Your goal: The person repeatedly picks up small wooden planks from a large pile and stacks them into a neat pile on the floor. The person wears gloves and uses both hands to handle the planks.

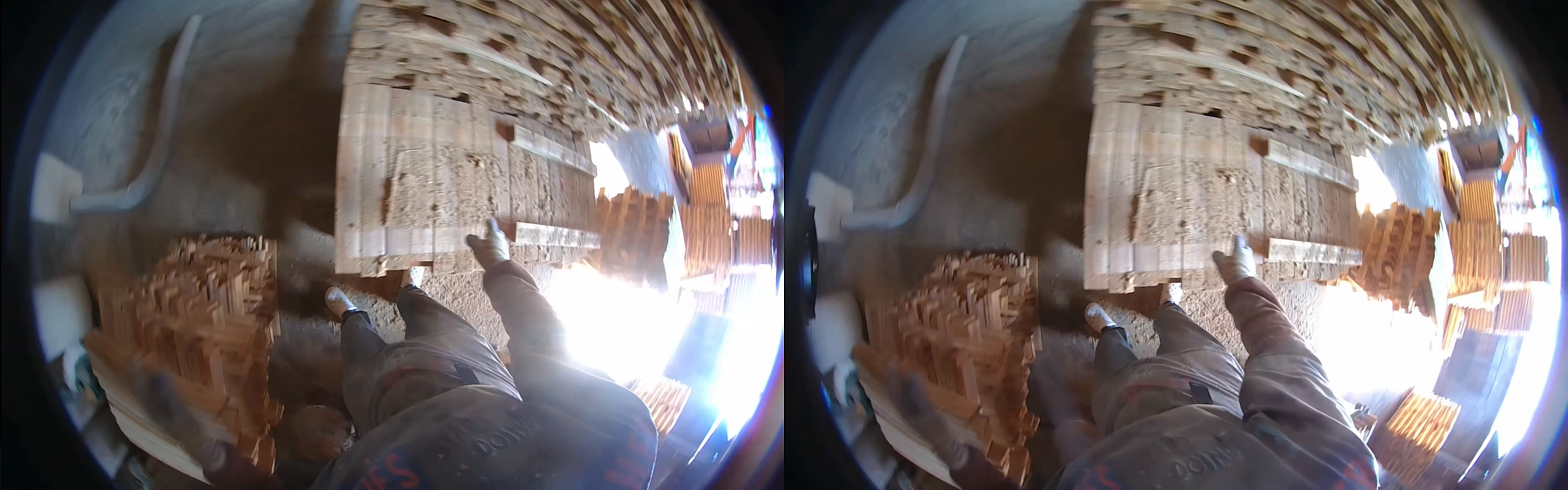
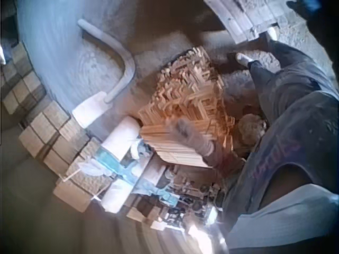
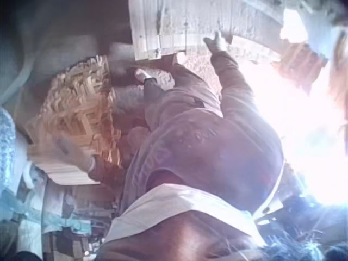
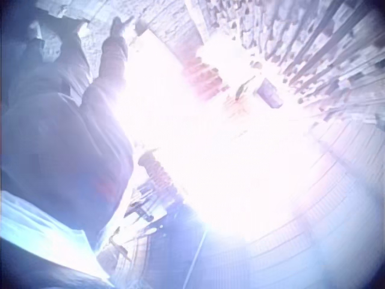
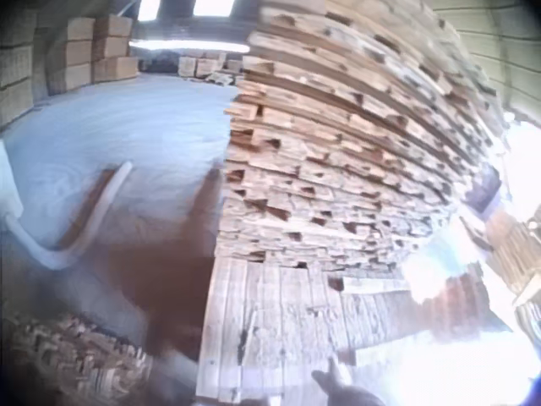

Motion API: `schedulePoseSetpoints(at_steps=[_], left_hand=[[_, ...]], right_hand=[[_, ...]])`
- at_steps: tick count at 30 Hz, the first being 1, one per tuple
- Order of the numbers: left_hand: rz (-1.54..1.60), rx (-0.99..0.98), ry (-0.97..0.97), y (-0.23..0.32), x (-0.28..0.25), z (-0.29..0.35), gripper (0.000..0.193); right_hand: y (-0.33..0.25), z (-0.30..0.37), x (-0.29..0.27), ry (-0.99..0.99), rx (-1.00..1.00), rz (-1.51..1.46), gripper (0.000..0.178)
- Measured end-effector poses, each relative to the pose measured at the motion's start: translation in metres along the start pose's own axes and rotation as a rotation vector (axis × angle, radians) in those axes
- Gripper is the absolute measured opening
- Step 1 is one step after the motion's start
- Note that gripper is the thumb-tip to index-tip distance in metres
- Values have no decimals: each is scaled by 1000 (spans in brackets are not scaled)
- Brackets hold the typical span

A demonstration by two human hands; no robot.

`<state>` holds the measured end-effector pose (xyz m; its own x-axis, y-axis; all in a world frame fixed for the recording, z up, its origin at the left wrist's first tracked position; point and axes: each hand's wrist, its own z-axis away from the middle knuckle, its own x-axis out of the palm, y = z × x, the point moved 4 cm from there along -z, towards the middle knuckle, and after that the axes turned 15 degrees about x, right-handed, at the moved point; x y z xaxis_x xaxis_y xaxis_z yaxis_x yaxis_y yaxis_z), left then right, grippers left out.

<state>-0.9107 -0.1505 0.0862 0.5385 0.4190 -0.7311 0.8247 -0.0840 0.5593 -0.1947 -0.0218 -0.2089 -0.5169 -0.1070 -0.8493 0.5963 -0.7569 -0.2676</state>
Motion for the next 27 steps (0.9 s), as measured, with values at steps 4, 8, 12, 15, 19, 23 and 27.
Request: schedulePoseSetpoints(at_steps=[4, 8, 12, 15, 19, 23, 27], left_hand=[[668, -350, -307, 65, 335, -42, 63], [376, -412, -461, 0, 532, -36, 73], [300, -448, -511, 28, 619, -48, 60], [450, -631, -583, -1, 618, -49, 61], [440, -684, -685, -11, 569, -55, 58], [598, -710, -481, 27, 534, -59, 49], [693, -810, -424, 123, 502, -18, 52]], right_hand=[[168, -82, -36, 97, 611, -536, 108], [198, -134, -86, 221, 823, -772, 131], [218, -198, -116, 347, 983, -688, 144], [216, -212, -97, 365, 920, -635, 135], [204, -181, -99, 358, 744, -1182, 118], [166, -100, -154, 201, 590, -1105, 113], [129, -43, -147, -224, 284, -899, 108]])
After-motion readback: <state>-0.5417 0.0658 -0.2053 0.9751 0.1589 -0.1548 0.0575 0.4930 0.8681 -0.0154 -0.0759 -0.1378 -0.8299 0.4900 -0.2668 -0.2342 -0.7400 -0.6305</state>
